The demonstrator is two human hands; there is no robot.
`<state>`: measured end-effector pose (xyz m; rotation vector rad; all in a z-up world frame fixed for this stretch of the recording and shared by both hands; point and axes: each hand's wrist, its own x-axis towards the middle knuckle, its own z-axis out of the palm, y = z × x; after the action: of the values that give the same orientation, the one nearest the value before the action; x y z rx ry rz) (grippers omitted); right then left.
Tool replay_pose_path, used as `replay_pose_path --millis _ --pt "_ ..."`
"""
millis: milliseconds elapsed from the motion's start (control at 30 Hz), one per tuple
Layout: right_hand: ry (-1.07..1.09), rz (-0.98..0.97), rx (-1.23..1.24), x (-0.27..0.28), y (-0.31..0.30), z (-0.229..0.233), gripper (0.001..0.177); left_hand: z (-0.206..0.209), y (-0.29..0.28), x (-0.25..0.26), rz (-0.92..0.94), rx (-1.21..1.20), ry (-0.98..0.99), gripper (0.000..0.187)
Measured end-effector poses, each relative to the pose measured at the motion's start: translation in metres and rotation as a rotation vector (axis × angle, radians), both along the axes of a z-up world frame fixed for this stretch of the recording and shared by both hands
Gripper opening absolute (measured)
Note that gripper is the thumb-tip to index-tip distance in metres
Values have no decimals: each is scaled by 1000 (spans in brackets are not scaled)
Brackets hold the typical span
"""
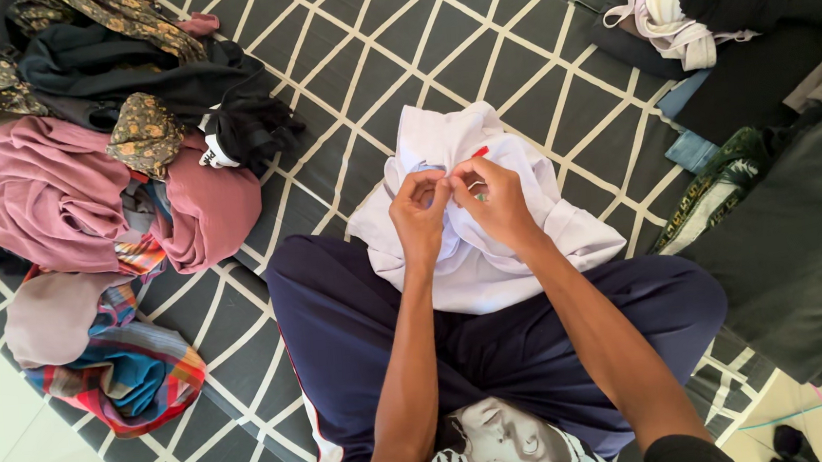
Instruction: The person folds several items of clothing on a bed, including a striped garment, a gray shirt, a pair of black leggings, and a white shirt. They smooth out the fabric by hand and fold each item into a compact rectangle before setting them aside.
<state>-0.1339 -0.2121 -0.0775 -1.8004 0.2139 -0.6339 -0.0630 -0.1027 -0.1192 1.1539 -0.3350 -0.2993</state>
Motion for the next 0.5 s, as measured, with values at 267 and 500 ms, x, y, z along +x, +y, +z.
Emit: replay_pose_path --millis 267,500 --pt "14 14 -222 -3 -10 15 8 -1 4 7 -68 -63 69 16" --pt "-27 -69 -541 -9 3 16 11 -3 10 16 -112 47 -74 16"
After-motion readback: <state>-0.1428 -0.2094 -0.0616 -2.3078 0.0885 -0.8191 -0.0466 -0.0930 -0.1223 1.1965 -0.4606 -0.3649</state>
